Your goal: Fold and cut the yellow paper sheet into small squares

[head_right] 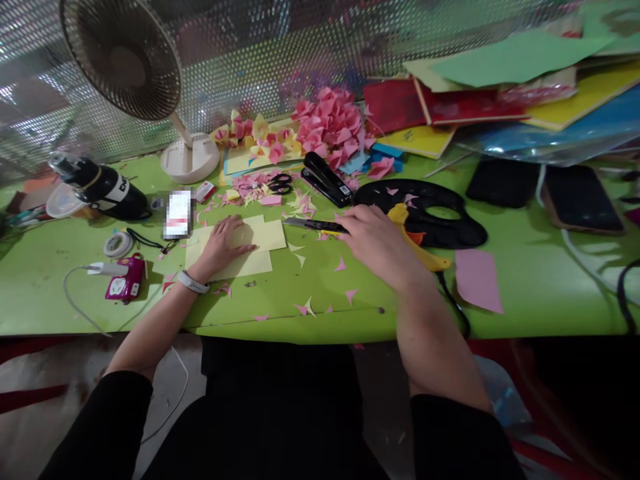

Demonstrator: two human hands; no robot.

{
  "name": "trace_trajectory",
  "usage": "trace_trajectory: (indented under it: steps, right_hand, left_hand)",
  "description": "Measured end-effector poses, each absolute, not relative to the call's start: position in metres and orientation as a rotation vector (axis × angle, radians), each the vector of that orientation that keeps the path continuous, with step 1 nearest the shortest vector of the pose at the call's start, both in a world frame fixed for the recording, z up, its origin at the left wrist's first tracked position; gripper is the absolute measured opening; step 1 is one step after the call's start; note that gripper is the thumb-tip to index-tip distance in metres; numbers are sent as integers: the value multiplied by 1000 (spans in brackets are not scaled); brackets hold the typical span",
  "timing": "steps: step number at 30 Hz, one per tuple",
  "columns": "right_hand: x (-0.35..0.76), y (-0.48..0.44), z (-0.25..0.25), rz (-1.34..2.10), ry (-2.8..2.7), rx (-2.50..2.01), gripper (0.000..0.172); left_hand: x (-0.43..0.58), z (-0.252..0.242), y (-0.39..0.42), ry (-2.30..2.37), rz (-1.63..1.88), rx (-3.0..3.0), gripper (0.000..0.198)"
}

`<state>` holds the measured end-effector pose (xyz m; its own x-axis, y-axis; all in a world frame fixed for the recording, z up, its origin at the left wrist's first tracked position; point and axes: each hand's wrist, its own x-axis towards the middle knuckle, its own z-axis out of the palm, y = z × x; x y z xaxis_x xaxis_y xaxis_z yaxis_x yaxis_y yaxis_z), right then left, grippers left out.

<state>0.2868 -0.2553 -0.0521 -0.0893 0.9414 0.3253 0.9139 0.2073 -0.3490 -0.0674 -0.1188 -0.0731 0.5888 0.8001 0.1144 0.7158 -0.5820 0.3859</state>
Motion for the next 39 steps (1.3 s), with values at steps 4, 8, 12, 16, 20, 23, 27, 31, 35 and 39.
trace_trajectory:
  steps: [4,8,12,16,20,23,27,31,35,39]
  right_hand:
    - [284,-256,-51,91,-2036,-1683,36]
    - [283,-256,-53,32,-2007,-1732,40]
    - [285,-256,-52,51,-2041,-1739,39]
    - [282,-254,-48,104,-2091,-1714,38]
    - [277,-255,-49,83,-2059,-1726,38]
    - [277,-256,-50,46,-2009,-1777,40]
    - [280,-255,-49,59,-2071,-1784,40]
    - [278,-255,-46,65,-2102,-1763,41]
    - [274,-257,-43,41,-2053,-1735,41]
    - [267,-257,-42,58,-2078,-1668,40]
  left_hand:
    - [-68,-74,-118,1214,416,2506,78]
    - [-68,-74,-118,1206,419,2498,76]
    - [-67,-71,-119,1212,412,2474,72]
    - [-66,-70,-120,1202,420,2468,69]
    - [-65,-70,-120,1193,430,2467,69]
    - [-65,-69,-121,1198,421,2459,69]
    - [-64,-66,-122,1220,392,2465,69]
    - [-64,-66,-122,1224,392,2482,69]
    - [-65,-68,-121,1209,406,2485,68]
    - [-64,-67,-122,1200,388,2485,72]
